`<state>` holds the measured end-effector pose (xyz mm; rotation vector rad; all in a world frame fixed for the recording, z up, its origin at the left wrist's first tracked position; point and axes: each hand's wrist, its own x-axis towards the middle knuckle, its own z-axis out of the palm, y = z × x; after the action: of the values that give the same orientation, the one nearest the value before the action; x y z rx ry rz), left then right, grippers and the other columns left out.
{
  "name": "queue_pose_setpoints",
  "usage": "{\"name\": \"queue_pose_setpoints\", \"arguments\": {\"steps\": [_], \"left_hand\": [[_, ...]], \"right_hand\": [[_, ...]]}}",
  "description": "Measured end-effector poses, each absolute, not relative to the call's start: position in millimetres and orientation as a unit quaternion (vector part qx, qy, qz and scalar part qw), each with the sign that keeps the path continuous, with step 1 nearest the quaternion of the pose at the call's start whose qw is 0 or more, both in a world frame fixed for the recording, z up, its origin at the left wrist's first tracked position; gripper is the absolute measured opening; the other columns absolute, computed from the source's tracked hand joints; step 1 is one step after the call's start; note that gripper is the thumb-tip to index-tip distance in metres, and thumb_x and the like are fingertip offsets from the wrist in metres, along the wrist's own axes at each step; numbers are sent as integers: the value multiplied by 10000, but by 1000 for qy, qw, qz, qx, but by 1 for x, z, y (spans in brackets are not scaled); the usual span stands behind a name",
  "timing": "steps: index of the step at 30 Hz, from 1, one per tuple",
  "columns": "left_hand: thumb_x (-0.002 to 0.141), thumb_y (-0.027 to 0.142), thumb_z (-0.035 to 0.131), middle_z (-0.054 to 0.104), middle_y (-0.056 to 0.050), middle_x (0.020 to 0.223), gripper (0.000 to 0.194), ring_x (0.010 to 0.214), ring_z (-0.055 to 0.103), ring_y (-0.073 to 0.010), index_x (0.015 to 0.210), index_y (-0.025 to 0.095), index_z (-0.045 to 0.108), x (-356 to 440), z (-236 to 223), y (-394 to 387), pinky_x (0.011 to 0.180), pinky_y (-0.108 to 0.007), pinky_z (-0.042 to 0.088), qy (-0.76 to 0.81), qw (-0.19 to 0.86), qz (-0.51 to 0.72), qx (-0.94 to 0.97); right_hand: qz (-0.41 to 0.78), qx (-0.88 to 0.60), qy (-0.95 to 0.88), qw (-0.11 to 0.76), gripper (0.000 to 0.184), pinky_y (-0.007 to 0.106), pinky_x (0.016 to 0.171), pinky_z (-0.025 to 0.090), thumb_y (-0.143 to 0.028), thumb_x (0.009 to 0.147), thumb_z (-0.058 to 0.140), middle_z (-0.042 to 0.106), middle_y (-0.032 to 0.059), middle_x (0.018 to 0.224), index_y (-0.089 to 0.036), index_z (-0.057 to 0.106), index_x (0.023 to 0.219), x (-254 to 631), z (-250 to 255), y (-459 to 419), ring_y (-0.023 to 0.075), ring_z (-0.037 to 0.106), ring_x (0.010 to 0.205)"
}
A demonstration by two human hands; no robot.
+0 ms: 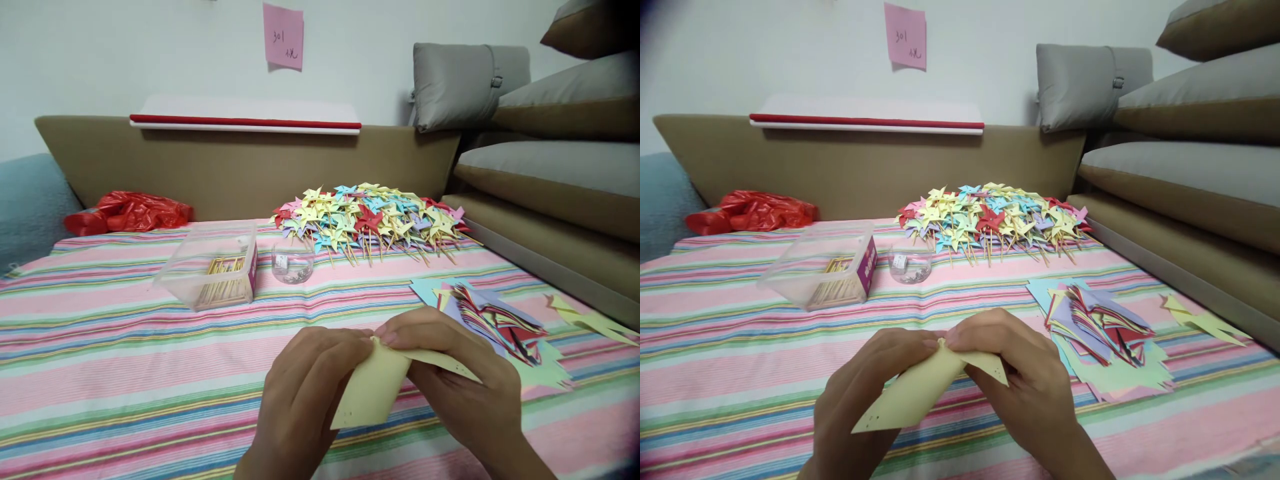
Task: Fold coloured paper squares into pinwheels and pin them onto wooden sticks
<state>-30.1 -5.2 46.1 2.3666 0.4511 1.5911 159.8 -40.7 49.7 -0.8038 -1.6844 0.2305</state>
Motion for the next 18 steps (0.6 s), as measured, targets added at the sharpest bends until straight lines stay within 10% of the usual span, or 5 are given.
{"name": "queue_pose_setpoints", "arguments": {"steps": [18], "left_hand": [[947,139,601,736,-101,1103,268,1021,696,-209,1208,205,604,-34,44,-7,851,-300,580,163,171,543,805]], "right_hand": [[40,-378,-735,561,261,261,736,573,-45,888,628,710,27,938,-253,659,1041,156,49,-44,161,707,871]]}}
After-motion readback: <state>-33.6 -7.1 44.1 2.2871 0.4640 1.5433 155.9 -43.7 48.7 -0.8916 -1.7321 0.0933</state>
